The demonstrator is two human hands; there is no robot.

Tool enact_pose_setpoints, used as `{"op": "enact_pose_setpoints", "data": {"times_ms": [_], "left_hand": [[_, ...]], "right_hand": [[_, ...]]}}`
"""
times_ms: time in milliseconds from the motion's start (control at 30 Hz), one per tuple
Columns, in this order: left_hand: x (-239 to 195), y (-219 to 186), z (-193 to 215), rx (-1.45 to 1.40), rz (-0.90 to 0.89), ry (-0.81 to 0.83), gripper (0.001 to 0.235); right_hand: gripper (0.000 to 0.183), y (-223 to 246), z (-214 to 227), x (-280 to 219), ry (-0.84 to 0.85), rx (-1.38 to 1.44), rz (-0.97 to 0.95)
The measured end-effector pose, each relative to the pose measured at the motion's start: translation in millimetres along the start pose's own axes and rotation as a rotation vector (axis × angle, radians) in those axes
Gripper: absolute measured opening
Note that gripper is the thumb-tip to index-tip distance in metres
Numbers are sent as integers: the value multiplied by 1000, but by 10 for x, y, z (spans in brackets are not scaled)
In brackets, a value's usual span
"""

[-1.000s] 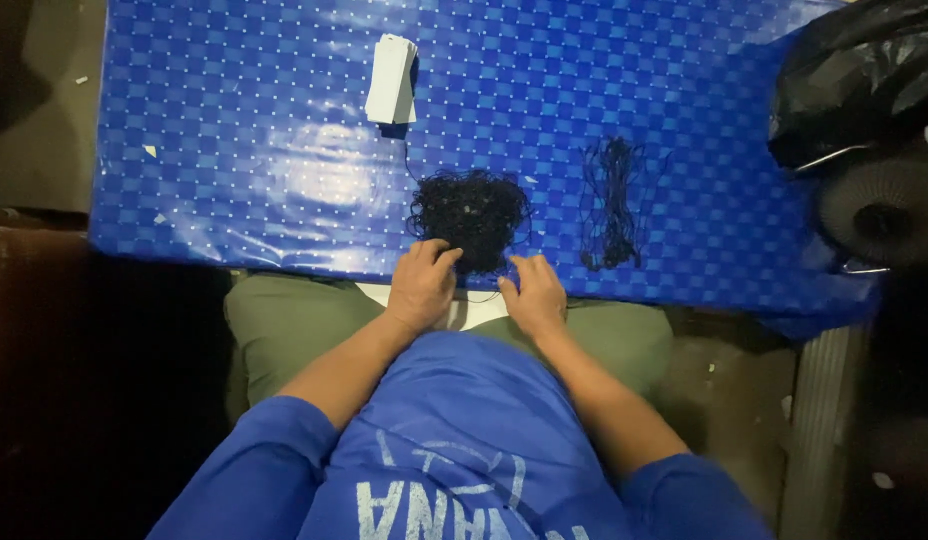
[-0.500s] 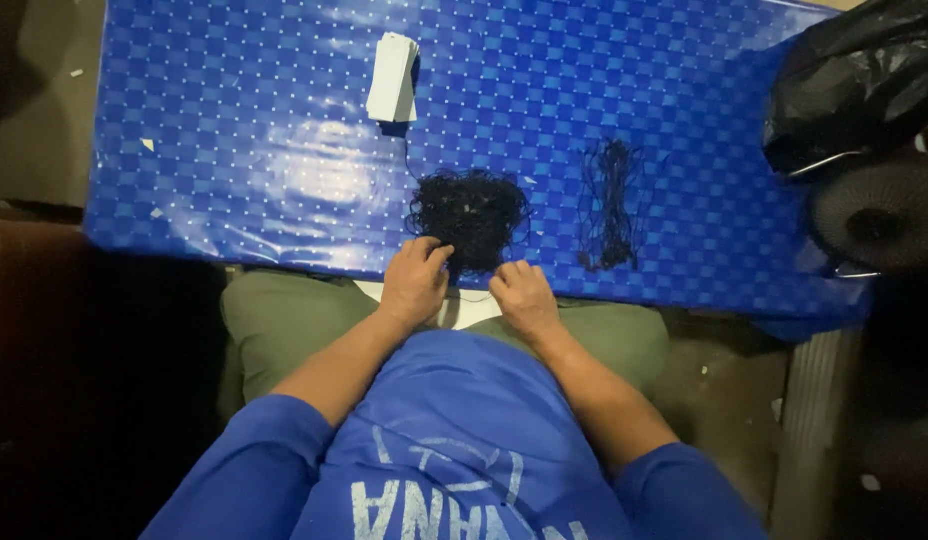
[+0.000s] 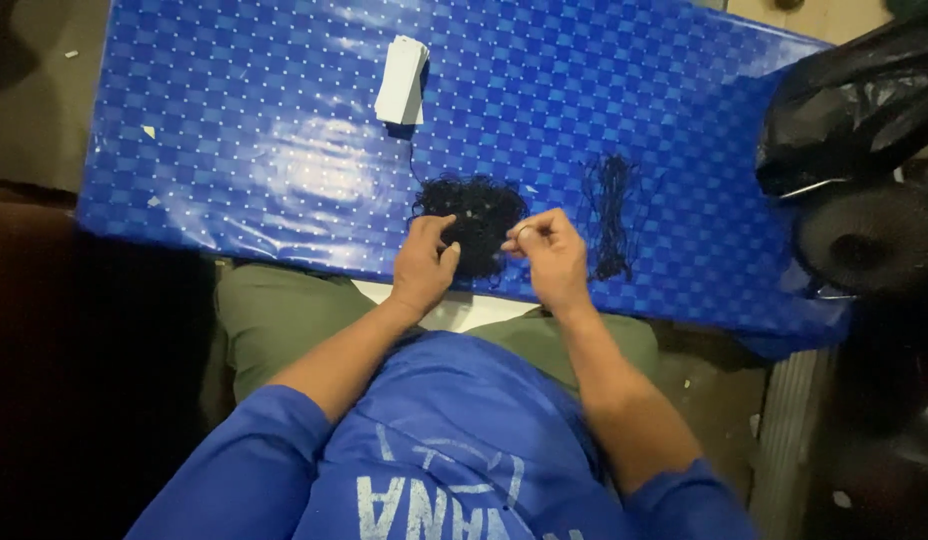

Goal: The person sits at a low table and repeatedly picks up tangled black cables, separates them by hand, and places the untangled strands into a separate pile on the table.

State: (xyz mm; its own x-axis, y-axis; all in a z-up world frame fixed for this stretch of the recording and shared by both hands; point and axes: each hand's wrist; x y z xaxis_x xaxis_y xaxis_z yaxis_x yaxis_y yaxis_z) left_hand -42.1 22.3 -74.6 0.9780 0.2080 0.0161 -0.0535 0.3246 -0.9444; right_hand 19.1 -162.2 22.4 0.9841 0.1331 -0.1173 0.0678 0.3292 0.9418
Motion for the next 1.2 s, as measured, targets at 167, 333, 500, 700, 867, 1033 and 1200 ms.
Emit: {"op": "enact_pose_setpoints", "data": {"times_ms": [167,333,500,700,867,1033,1200], "left_hand": [[53,-61,-57,-77,19,6,46],[166,-392,-97,-309,100,124,68],[298,-230,-594,-574,222,295,51],[126,-255,-431,-341,401,374,20],[180,21,-559,-671,675,190,26],[139,194,-611,-663,860,35,27],[66,-199,-547,-841,843,-30,29]], "right_hand": [[7,266,88,79,18,83,55],[10,227,54,128,46,173,-51],[7,-9,-92,171,27,292,-268],[8,-582,87,355,-32,166,-374],[30,-860,-31,199,-76,-9,-401],[21,-1328,-339,-209,-6,-289,-267],[28,-1025,-465,-356,2,-630,-36]]}}
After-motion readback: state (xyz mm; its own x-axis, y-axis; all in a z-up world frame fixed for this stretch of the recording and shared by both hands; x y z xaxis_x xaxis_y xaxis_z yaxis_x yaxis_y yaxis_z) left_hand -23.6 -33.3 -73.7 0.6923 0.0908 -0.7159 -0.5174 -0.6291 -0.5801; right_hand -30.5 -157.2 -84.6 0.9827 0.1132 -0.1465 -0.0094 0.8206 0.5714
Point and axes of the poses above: each hand's wrist, its own x-axis towards the middle knuckle, its own z-axis out of the back of the hand, y = z × x, and after that the axes turned 12 degrees about -x, right-handed
